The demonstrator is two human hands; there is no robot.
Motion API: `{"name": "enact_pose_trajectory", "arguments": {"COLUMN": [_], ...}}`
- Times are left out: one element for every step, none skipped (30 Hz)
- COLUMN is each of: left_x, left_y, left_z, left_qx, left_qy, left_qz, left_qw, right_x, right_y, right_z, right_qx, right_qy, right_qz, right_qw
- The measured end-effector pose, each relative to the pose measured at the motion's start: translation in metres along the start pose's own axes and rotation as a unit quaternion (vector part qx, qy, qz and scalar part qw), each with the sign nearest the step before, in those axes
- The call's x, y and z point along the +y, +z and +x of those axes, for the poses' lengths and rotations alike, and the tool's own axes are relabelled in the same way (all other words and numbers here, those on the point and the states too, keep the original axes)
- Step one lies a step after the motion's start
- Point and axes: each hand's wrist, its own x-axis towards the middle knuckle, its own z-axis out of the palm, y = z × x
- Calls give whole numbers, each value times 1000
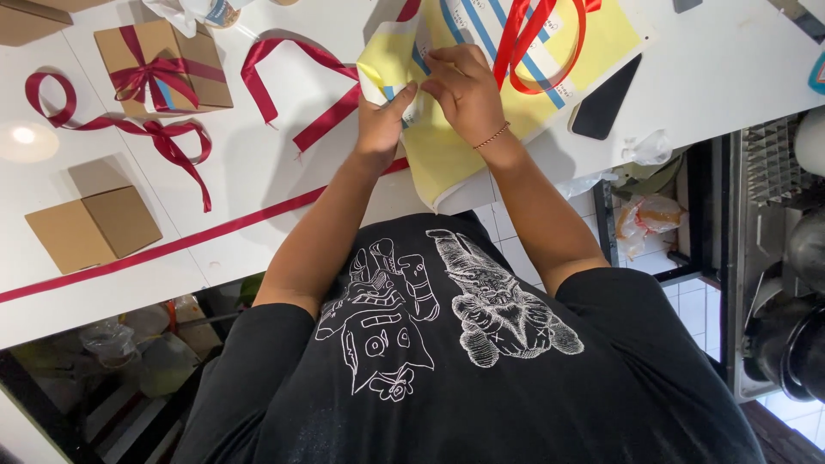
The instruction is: Measuring, cutting, and tying red ribbons into bows around small brown gift boxes.
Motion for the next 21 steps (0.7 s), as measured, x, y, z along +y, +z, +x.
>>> {"name": "enact_pose_trajectory", "arguments": {"left_x": [2, 3, 4, 3, 2, 1, -2, -5, -8, -4, 0, 4, 4, 4, 4, 7, 10, 12, 19, 25, 31], "left_y": [0, 1, 2, 0, -2, -3, -5, -6, -8, -7, -6, -5, -6, -6, -7, -4, 0, 3, 6, 10, 14], "left_z": [0, 0, 0, 1, 2, 2, 3, 3, 4, 3, 1, -1, -1, -1, -2, -3, -5, -7, -10, -12, -15], "left_qx": [2, -8, -18, -17, -31, -47, -47, -57, -67, -68, -66, -63, -63, -67, -71, -71, -27, 16, 16, 64, 111], "left_qy": [1, 4, 6, 7, 21, 34, 33, 46, 58, 58, 51, 44, 45, 48, 52, 52, 29, 6, 6, -33, -72], "left_qz": [-1, 2, 6, 5, 19, 32, 31, 31, 30, 30, 55, 80, 79, 80, 81, 81, 54, 27, 28, 34, 40], "left_qw": [1000, 1000, 1000, 1000, 999, 998, 998, 997, 996, 996, 995, 994, 994, 993, 993, 993, 998, 999, 999, 997, 990], "right_x": [0, 0, -1, 0, 0, 0, -1, -1, -2, -2, -1, -1, -1, -1, -2, 0, 2, 4, 8, 11, 15], "right_y": [2, 3, 4, 4, 4, 3, 2, 1, -1, -4, -6, -9, -12, -15, -18, -19, -20, -22, -22, -23, -24], "right_z": [-1, -3, -4, -4, -4, -5, -4, -3, -3, -1, 1, 4, 7, 11, 16, 18, 21, 23, 25, 27, 28], "right_qx": [-2, -2, -3, -4, -4, -5, -5, -9, -12, -12, -28, -44, -45, -46, -46, -46, -51, -56, -56, -55, -55], "right_qy": [-1, 6, 13, 12, 15, 19, 19, 52, 86, 86, 112, 137, 137, 141, 144, 143, 123, 103, 103, 54, 4], "right_qz": [2, 25, 48, 49, 58, 66, 66, 81, 96, 95, 122, 148, 148, 141, 134, 133, 121, 108, 108, 40, -28], "right_qw": [1000, 1000, 999, 999, 998, 998, 998, 995, 992, 992, 986, 978, 978, 979, 979, 980, 984, 987, 987, 996, 998]}}
